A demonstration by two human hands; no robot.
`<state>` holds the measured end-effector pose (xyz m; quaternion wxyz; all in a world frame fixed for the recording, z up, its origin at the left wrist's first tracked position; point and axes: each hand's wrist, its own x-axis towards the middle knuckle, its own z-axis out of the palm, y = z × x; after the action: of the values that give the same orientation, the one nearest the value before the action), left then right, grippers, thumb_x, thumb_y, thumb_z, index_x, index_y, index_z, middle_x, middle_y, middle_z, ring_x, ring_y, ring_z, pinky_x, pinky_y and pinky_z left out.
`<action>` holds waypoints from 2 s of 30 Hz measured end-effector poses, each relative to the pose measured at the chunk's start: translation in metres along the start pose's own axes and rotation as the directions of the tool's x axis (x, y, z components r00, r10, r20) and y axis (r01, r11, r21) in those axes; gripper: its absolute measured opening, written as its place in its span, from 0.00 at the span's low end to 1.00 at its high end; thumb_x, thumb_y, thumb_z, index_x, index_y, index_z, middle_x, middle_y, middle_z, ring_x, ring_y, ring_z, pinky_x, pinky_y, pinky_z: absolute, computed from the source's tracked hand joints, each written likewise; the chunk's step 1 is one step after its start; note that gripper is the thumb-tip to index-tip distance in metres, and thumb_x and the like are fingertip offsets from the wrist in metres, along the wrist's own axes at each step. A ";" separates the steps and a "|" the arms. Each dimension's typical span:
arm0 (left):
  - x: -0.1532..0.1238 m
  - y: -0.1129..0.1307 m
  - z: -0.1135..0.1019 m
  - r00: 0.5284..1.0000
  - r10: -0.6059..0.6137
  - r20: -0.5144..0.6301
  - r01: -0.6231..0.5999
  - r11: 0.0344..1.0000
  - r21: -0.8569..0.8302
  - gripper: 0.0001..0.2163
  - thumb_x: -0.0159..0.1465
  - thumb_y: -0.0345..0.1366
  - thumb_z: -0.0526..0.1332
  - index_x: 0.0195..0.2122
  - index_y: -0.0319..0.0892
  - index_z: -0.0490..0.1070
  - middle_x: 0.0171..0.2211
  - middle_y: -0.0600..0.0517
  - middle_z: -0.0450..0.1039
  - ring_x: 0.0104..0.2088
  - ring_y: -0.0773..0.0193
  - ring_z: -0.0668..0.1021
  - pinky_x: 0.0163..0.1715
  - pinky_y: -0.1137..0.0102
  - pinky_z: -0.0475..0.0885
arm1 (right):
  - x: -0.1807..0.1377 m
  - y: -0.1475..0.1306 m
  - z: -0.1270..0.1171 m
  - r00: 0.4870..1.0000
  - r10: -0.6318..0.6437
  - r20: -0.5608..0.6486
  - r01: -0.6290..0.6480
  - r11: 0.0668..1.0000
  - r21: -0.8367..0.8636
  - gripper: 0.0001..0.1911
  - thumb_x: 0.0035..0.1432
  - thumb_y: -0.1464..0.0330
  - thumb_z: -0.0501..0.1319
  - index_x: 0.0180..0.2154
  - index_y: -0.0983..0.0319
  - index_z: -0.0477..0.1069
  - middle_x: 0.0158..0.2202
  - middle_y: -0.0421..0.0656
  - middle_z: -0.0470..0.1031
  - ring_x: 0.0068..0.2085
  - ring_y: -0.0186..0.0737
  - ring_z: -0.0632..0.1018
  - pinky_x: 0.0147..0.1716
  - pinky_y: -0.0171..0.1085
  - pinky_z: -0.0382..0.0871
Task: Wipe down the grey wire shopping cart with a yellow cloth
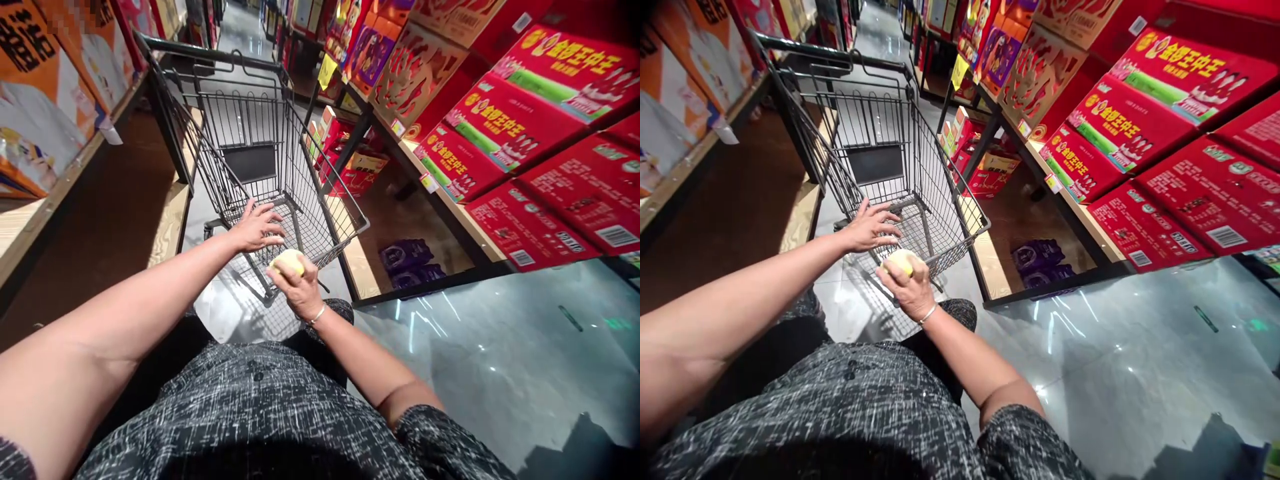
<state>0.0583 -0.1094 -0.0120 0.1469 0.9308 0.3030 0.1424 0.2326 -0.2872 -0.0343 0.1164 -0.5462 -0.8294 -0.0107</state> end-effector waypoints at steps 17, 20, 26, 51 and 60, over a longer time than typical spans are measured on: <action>0.005 -0.018 -0.018 0.985 -0.169 0.032 0.170 0.984 -0.046 0.19 0.66 0.51 0.56 0.31 0.44 0.78 0.61 0.52 0.64 0.71 0.49 0.43 0.66 0.44 0.32 | -0.004 0.001 0.038 0.982 -0.150 0.119 0.160 0.983 -0.085 0.26 0.68 0.66 0.52 0.62 0.34 0.59 0.64 0.28 0.62 0.67 0.49 0.57 0.61 0.50 0.63; -0.001 -0.017 -0.019 0.974 -0.222 -0.043 0.223 0.975 0.013 0.16 0.66 0.49 0.57 0.37 0.46 0.79 0.62 0.51 0.63 0.71 0.47 0.44 0.65 0.41 0.32 | -0.001 0.005 0.015 0.991 -0.137 0.001 0.136 0.988 -0.072 0.27 0.67 0.67 0.55 0.61 0.33 0.61 0.59 0.33 0.67 0.66 0.49 0.58 0.66 0.52 0.57; -0.034 0.011 -0.014 0.990 -0.080 -0.114 0.075 0.996 -0.051 0.16 0.70 0.41 0.48 0.49 0.47 0.73 0.58 0.49 0.69 0.68 0.52 0.56 0.66 0.44 0.44 | 0.027 -0.003 0.013 0.996 0.035 -0.086 -0.042 0.996 -0.078 0.27 0.65 0.70 0.54 0.62 0.39 0.63 0.60 0.41 0.64 0.66 0.54 0.55 0.66 0.60 0.54; -0.054 -0.024 -0.010 0.995 -0.099 -0.006 0.087 0.906 -0.413 0.28 0.71 0.53 0.38 0.44 0.43 0.74 0.60 0.49 0.64 0.70 0.52 0.45 0.69 0.52 0.43 | 0.059 -0.002 0.090 0.818 -0.123 -0.563 -0.013 0.973 -0.232 0.25 0.59 0.75 0.61 0.55 0.47 0.72 0.54 0.44 0.64 0.59 0.49 0.57 0.59 0.50 0.62; -0.055 -0.026 -0.009 0.987 -0.156 -0.043 0.128 0.913 -0.388 0.32 0.70 0.58 0.35 0.42 0.42 0.74 0.60 0.47 0.62 0.71 0.53 0.43 0.69 0.55 0.43 | 0.054 -0.022 0.135 0.966 -0.248 -0.077 0.234 0.959 -0.161 0.21 0.65 0.68 0.58 0.56 0.40 0.69 0.58 0.40 0.66 0.58 0.48 0.60 0.54 0.47 0.65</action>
<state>-0.0010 -0.1205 -0.0225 0.3248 0.8537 0.3413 0.2218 0.1683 -0.2275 -0.1525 0.1127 -0.4472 -0.8800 -0.1139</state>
